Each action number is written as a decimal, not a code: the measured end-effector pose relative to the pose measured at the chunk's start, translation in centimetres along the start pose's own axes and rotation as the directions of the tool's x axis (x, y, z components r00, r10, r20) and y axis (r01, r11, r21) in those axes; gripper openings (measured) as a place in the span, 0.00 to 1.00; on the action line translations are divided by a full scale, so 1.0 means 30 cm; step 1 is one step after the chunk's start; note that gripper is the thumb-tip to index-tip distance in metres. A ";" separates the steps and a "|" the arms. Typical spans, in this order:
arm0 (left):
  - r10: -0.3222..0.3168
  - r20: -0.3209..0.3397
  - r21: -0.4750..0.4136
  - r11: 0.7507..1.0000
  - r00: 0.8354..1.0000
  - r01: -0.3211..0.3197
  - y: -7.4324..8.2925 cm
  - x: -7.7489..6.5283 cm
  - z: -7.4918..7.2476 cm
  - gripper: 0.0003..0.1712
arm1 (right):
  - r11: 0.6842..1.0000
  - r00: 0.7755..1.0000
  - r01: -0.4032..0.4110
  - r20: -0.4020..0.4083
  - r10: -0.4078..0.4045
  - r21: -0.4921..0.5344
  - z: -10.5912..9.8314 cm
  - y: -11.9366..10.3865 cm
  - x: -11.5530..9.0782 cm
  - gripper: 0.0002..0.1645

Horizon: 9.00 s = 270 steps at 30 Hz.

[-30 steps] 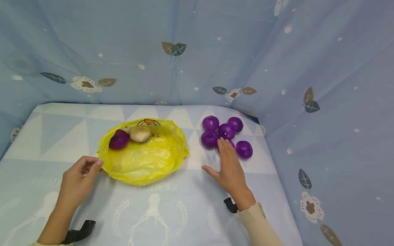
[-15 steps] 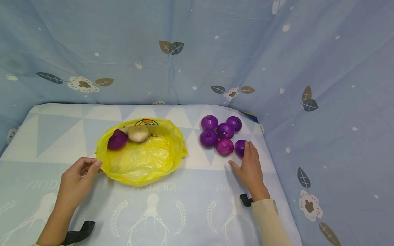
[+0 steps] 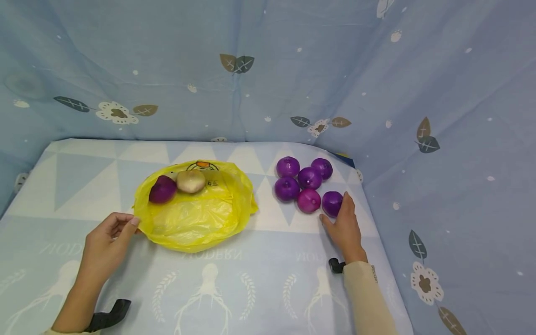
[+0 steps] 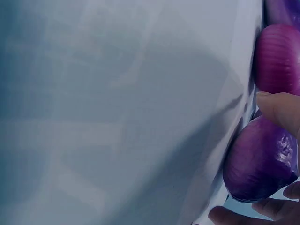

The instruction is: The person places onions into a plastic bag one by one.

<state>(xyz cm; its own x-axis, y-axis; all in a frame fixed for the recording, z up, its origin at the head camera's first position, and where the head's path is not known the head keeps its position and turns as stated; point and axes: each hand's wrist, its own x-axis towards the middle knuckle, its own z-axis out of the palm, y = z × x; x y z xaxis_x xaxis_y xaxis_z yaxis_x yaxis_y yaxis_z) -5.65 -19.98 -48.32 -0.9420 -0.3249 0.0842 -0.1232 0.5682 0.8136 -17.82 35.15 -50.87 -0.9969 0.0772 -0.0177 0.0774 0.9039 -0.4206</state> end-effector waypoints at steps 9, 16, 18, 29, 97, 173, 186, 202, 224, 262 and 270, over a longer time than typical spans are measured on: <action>-0.002 0.009 -0.003 1.000 1.000 0.002 0.002 0.001 -0.002 0.16 | 0.990 0.990 -0.141 0.026 0.142 -0.014 -0.020 0.013 0.036 0.69; 0.023 0.004 -0.002 1.000 1.000 -0.023 0.005 0.005 -0.003 0.14 | 0.978 0.980 -0.161 0.095 0.173 -0.130 -0.014 0.019 0.046 0.67; 0.028 0.011 -0.003 1.000 1.000 -0.028 0.006 0.007 0.002 0.14 | 0.979 0.982 -0.147 0.095 0.161 -0.142 -0.011 0.018 0.048 0.66; 0.051 0.009 0.007 0.999 0.999 -0.052 0.003 0.016 0.008 0.14 | 0.985 0.987 -0.113 0.100 0.127 -0.132 -0.043 0.004 0.073 0.64; 0.045 0.018 -0.018 0.999 0.999 -0.044 -0.014 0.022 -0.019 0.14 | 0.975 0.990 0.132 -0.062 -0.123 0.178 -0.200 -0.400 -0.043 0.59; 0.068 0.074 -0.050 0.997 0.995 -0.064 0.012 -0.003 0.005 0.12 | 0.914 0.881 0.388 0.340 -0.328 -0.122 0.295 -0.992 0.118 0.43; 0.071 0.084 -0.033 0.997 0.994 -0.068 0.017 -0.003 -0.002 0.13 | 0.913 0.900 0.377 0.294 -0.321 -0.157 0.343 -0.990 0.118 0.39; 0.091 0.069 -0.039 0.995 0.993 -0.088 0.019 0.002 -0.001 0.13 | 0.922 0.894 0.377 0.295 -0.337 -0.088 0.319 -0.955 0.108 0.34; 0.075 0.071 -0.051 0.996 0.995 -0.072 0.013 -0.008 -0.003 0.13 | 0.891 0.893 0.418 0.258 -0.368 -0.176 0.311 -0.950 0.112 0.16; 0.081 0.052 -0.031 0.996 0.995 -0.079 0.013 -0.012 -0.012 0.13 | 0.734 0.735 0.675 0.153 -0.660 -0.073 0.042 -0.766 -0.070 0.61; 0.085 0.050 -0.032 0.996 0.995 -0.083 0.011 -0.012 -0.015 0.13 | 0.828 0.827 0.560 0.071 -0.558 -0.018 -0.002 -0.622 -0.085 0.70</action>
<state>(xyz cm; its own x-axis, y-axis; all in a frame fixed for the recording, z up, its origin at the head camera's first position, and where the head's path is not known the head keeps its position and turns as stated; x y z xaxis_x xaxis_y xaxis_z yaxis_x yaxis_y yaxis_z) -5.21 -20.00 -47.82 -0.9635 -0.2374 0.1240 -0.0343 0.5683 0.8221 -16.74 18.09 -42.93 -0.8685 -0.4704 0.1561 -0.4943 0.7993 -0.3417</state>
